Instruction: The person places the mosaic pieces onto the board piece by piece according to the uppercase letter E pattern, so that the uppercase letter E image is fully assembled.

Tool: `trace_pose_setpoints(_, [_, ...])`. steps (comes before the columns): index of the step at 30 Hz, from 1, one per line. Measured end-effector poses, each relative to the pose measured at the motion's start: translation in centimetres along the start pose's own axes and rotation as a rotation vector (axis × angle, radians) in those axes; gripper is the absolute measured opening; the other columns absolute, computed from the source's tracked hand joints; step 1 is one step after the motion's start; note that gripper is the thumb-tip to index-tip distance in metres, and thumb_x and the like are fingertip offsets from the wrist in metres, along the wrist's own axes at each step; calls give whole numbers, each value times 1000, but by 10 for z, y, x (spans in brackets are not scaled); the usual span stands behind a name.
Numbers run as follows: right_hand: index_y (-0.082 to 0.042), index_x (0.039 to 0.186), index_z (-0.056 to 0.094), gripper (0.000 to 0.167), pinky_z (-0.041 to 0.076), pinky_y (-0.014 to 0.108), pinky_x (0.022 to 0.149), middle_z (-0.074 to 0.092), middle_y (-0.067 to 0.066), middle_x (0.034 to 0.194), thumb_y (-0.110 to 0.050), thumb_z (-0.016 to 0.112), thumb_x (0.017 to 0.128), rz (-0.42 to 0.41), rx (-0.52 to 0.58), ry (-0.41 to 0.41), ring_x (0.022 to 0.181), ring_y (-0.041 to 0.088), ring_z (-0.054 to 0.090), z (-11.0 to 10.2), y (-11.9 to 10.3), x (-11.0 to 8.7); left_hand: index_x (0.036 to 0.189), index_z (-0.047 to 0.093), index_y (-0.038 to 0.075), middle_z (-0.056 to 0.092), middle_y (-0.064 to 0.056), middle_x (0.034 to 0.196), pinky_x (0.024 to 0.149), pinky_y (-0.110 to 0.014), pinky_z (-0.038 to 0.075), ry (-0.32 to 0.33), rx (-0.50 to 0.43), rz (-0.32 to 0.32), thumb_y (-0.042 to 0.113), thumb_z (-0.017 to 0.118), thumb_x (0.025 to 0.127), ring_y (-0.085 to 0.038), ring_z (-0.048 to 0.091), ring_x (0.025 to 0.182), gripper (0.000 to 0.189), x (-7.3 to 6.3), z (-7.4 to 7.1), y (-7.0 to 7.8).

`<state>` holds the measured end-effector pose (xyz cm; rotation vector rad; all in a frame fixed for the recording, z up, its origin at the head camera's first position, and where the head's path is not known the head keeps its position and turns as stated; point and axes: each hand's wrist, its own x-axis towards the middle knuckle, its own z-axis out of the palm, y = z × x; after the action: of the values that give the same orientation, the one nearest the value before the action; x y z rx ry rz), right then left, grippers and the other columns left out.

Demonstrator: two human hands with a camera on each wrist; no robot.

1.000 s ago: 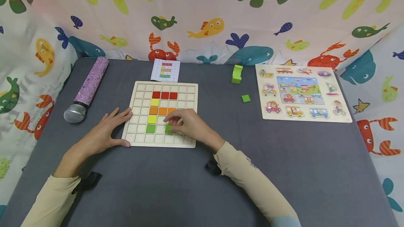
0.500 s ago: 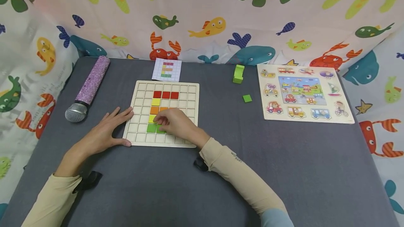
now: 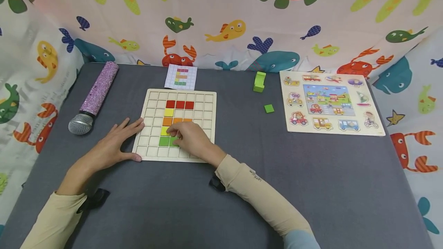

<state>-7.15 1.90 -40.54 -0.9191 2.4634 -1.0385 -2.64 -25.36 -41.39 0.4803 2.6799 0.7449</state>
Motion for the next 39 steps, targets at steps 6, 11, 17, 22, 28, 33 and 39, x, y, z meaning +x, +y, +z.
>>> trace_pose_setpoints(6, [-6, 110, 72, 28, 53, 24, 77, 71, 4, 101, -6, 78, 83, -29, 43, 21, 87, 14, 63, -4, 5, -9, 152, 33, 4, 23, -13, 161, 116, -65, 3, -3, -7, 5, 34, 87, 69, -46, 7, 147, 103, 0, 0, 1])
trace_pose_setpoints(11, [-3, 112, 71, 26, 56, 27, 80, 71, 6, 105, -3, 74, 86, -81, 87, 31, 90, 16, 65, -22, 16, -22, 153, 33, 4, 22, -13, 161, 116, -65, 3, -4, -5, -4, 33, 87, 69, -45, 7, 147, 104, 0, 0, 1])
trace_pose_setpoints(17, [-1, 111, 71, 26, 57, 32, 78, 71, 9, 102, -2, 75, 85, -2, 84, 124, 88, 16, 64, -58, 44, -44, 153, 32, 4, 22, -13, 161, 116, -65, 2, -2, -7, -6, 33, 87, 69, -45, 6, 147, 104, 0, -1, 1])
trace_pose_setpoints(22, [-1, 114, 69, 30, 57, 40, 83, 70, 13, 108, 0, 74, 85, 87, -40, 201, 98, 25, 66, -94, 76, -69, 153, 33, 4, 22, -13, 161, 116, -65, 3, 0, -12, 1, 33, 87, 69, -46, 6, 147, 103, -1, -1, 1])
trace_pose_setpoints(28, [2, 118, 66, 35, 52, 50, 90, 62, 22, 121, 9, 70, 84, 181, -189, 255, 108, 38, 61, -133, 119, -95, 152, 34, 3, 25, -15, 160, 115, -67, 4, 26, -19, 22, 34, 87, 68, -48, 9, 146, 104, -2, 0, 2])
trace_pose_setpoints(33, [4, 130, 57, 46, 46, 56, 94, 54, 26, 132, 12, 66, 85, 245, -222, 253, 113, 43, 55, -150, 140, -107, 152, 34, 4, 25, -14, 160, 115, -67, 5, 25, -10, 14, 34, 87, 68, -47, 9, 146, 104, -2, 1, 3])
trace_pose_setpoints(39, [4, 126, 61, 40, 49, 55, 93, 61, 26, 124, 12, 64, 87, 266, -188, 253, 109, 44, 60, -153, 143, -111, 152, 33, 4, 24, -14, 160, 115, -67, 4, 16, -13, 11, 34, 87, 68, -47, 8, 146, 105, -2, -1, 3])
